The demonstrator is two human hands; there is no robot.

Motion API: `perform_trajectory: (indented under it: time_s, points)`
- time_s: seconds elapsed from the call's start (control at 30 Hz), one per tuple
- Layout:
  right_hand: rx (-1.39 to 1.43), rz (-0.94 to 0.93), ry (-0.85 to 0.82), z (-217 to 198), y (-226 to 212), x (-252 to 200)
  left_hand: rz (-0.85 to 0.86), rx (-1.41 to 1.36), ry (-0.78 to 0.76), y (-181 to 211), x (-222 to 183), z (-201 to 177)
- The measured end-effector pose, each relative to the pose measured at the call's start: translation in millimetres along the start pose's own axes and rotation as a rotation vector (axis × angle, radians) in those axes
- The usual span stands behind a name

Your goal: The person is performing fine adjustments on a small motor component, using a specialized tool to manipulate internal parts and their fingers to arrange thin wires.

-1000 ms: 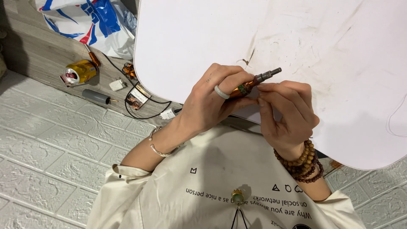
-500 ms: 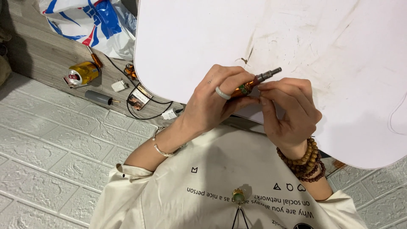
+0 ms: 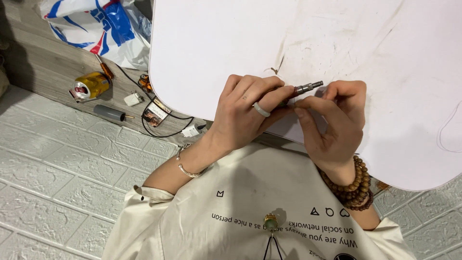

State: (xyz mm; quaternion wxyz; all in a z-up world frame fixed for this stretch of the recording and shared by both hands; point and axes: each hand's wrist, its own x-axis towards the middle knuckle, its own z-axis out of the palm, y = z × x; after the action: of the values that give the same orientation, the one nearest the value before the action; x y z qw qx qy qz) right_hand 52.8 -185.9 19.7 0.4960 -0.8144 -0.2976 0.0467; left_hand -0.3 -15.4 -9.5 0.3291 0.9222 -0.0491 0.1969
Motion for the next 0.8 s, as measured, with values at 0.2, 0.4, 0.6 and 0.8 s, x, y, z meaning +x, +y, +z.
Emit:
perform_trajectory:
  time_s: [0.2,0.4,0.6,0.8]
  points:
    - [-0.069,-0.02,-0.043,-6,0,6,0.065,0.203,-0.063,5,9,-9]
    - [-0.143,-0.019,-0.052,-7,-1,14,0.085,0.275,-0.045,7,12,-12]
    - [-0.171,-0.033,-0.094,-7,-1,20,0.095,0.156,0.028,3,16,-12]
    - [-0.177,-0.02,-0.12,-7,1,21,0.138,0.19,0.067,-1,22,-13]
